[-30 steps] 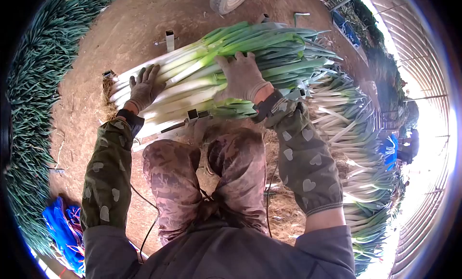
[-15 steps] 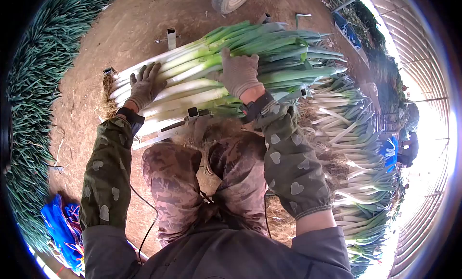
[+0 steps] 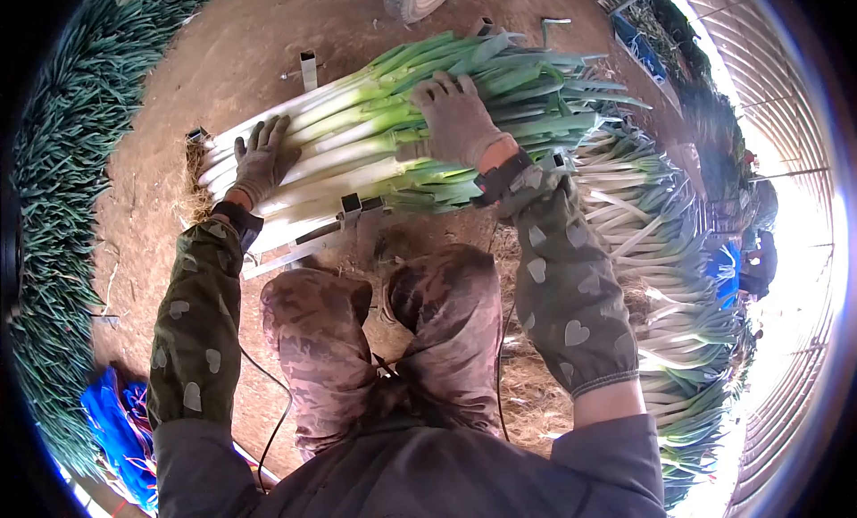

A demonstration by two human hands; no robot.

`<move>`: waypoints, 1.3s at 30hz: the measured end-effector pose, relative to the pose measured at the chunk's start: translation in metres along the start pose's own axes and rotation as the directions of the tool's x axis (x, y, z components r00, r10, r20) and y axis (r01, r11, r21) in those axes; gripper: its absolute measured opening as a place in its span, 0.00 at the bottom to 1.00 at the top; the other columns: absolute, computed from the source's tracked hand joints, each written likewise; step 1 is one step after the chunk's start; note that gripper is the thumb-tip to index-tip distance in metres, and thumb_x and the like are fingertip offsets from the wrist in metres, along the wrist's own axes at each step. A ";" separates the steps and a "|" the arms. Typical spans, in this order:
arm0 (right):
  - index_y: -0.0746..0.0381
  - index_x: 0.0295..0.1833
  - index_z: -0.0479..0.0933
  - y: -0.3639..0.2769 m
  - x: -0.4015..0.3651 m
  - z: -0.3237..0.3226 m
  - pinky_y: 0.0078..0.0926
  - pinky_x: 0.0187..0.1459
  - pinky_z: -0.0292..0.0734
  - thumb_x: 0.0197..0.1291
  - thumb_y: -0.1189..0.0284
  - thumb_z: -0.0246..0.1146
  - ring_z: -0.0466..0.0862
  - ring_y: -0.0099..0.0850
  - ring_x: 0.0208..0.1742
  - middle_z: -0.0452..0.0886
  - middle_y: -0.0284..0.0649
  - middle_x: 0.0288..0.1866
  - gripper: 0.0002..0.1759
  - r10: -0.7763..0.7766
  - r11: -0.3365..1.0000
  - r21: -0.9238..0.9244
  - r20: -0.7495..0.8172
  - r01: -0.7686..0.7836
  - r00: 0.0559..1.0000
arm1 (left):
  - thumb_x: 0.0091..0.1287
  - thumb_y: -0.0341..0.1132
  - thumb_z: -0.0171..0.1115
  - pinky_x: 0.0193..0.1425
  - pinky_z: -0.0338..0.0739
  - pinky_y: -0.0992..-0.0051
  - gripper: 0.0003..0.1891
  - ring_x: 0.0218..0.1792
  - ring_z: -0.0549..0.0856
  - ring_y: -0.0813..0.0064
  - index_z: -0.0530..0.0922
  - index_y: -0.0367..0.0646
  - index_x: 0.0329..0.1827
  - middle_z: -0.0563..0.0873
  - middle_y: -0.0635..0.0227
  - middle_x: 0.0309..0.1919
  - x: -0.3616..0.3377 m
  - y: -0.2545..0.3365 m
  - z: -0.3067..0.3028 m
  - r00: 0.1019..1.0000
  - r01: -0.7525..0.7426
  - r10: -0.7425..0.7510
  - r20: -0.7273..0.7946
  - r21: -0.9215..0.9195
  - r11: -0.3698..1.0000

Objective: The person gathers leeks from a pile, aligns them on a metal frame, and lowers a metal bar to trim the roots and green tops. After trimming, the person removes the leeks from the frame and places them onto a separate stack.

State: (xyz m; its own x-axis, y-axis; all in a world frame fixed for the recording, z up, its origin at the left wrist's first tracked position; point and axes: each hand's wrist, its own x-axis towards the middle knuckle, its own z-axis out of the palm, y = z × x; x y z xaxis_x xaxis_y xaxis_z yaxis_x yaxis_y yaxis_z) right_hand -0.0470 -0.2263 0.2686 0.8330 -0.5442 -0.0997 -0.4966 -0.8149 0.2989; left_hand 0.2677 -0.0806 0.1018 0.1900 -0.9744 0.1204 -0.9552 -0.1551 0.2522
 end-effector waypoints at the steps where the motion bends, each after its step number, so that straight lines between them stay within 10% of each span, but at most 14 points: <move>1: 0.60 0.80 0.65 0.002 -0.004 0.003 0.61 0.81 0.46 0.50 0.19 0.56 0.59 0.55 0.83 0.69 0.52 0.77 0.65 -0.012 1.000 0.018 0.024 0.012 1.000 | 0.75 0.63 0.56 0.81 0.46 0.32 0.39 0.82 0.61 0.52 0.60 0.57 0.85 0.66 0.62 0.82 -0.001 -0.001 0.002 1.000 0.004 -0.004 -0.008 -0.006 1.000; 15: 0.56 0.58 0.82 -0.008 -0.003 0.033 0.48 0.66 0.67 0.49 0.25 0.64 0.74 0.44 0.63 0.80 0.44 0.57 0.48 -0.017 1.000 -0.007 -0.306 0.015 0.952 | 0.77 0.56 0.56 0.78 0.54 0.32 0.34 0.78 0.67 0.50 0.64 0.54 0.82 0.71 0.60 0.79 -0.013 0.002 0.000 0.989 -0.087 0.083 -0.124 -0.029 0.996; 19: 0.57 0.59 0.81 -0.004 0.005 0.039 0.48 0.62 0.69 0.49 0.25 0.64 0.76 0.44 0.62 0.81 0.44 0.55 0.48 0.061 0.985 0.171 -0.235 -0.021 0.970 | 0.77 0.55 0.57 0.79 0.54 0.33 0.34 0.78 0.68 0.50 0.64 0.53 0.82 0.71 0.60 0.78 -0.013 0.003 0.000 0.995 -0.055 0.054 -0.078 -0.001 0.999; 26: 0.53 0.63 0.81 0.025 0.008 0.006 0.49 0.71 0.66 0.53 0.25 0.62 0.75 0.45 0.70 0.81 0.43 0.66 0.48 0.052 0.998 -0.045 0.011 -0.051 0.999 | 0.77 0.54 0.58 0.80 0.53 0.35 0.33 0.79 0.67 0.52 0.64 0.54 0.82 0.71 0.61 0.78 -0.005 0.000 0.001 0.997 -0.035 0.034 -0.074 -0.008 0.999; 34: 0.54 0.74 0.75 0.177 -0.034 0.027 0.50 0.75 0.65 0.61 0.22 0.52 0.79 0.47 0.72 0.79 0.49 0.73 0.53 0.640 0.668 0.246 0.292 -0.702 0.711 | 0.77 0.54 0.58 0.81 0.51 0.35 0.33 0.80 0.67 0.55 0.64 0.56 0.82 0.71 0.63 0.78 -0.006 0.002 0.001 0.998 -0.003 0.002 -0.070 -0.017 1.000; 39: 0.59 0.75 0.72 0.121 -0.009 -0.030 0.55 0.75 0.63 0.63 0.24 0.52 0.69 0.48 0.81 0.73 0.51 0.78 0.53 0.600 0.800 0.070 -0.116 -0.596 0.792 | 0.77 0.53 0.58 0.81 0.49 0.35 0.33 0.80 0.66 0.57 0.64 0.57 0.82 0.71 0.65 0.78 -0.004 -0.005 0.010 0.998 -0.006 0.004 -0.070 -0.028 1.000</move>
State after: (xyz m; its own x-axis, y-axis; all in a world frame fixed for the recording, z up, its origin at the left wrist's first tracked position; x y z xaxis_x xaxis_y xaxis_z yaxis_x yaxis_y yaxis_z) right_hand -0.1070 -0.3140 0.3339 0.3902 -0.8964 0.2104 -0.9106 -0.3419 0.2323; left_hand 0.2691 -0.0772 0.0908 0.2018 -0.9612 0.1881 -0.9494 -0.1448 0.2785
